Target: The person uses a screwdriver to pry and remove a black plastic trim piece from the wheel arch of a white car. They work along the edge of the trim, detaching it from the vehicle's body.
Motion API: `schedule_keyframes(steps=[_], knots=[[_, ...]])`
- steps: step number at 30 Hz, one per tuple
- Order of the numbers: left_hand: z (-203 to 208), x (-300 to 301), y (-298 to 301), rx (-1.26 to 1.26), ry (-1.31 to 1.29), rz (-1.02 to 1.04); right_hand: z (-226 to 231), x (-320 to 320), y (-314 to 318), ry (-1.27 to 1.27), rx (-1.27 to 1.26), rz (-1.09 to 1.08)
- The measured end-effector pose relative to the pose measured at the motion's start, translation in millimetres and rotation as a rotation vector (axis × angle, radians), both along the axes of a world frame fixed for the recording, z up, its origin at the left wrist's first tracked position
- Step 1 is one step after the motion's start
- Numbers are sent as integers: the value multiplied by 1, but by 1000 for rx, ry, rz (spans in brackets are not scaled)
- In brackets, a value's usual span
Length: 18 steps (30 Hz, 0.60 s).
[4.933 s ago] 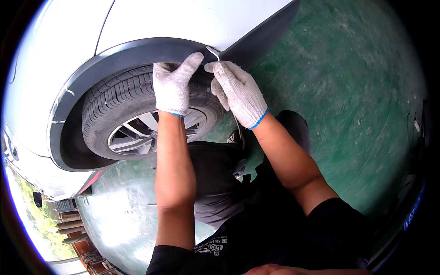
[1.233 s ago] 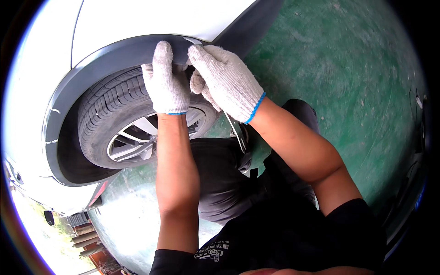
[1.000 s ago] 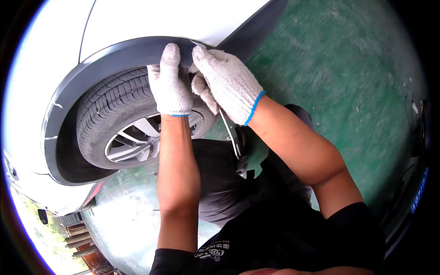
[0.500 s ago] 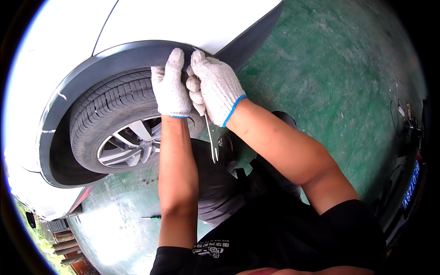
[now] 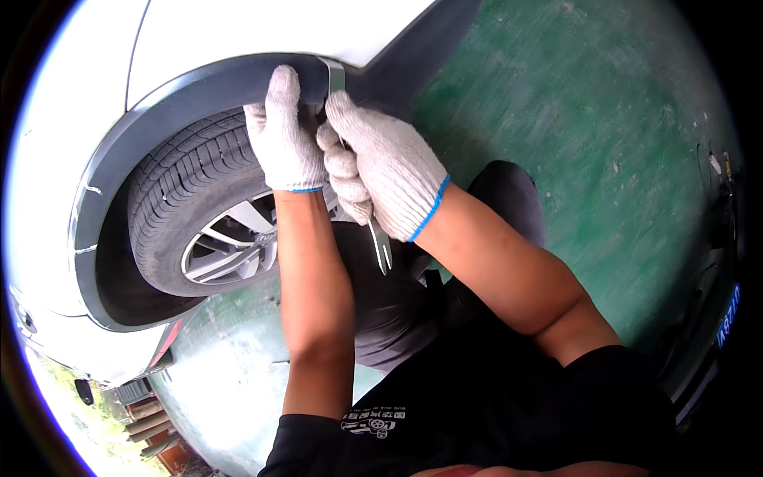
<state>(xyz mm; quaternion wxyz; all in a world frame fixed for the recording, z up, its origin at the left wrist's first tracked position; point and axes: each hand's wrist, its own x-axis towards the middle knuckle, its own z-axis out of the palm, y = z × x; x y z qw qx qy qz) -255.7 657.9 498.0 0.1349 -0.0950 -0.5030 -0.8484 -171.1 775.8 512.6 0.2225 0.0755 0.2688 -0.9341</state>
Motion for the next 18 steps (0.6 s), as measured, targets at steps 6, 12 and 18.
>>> schedule_keyframes(steps=[6,12,18], knots=[[-1,-1,-11,-83,3,13,-15,-18,-49,11,-147,-355],[6,4,-27,-155,-9,-124,-21,-29,-64,71,-139,-450],[1,-12,-45,-151,-35,-256,-29,-36,-77,153,-173,-550]])
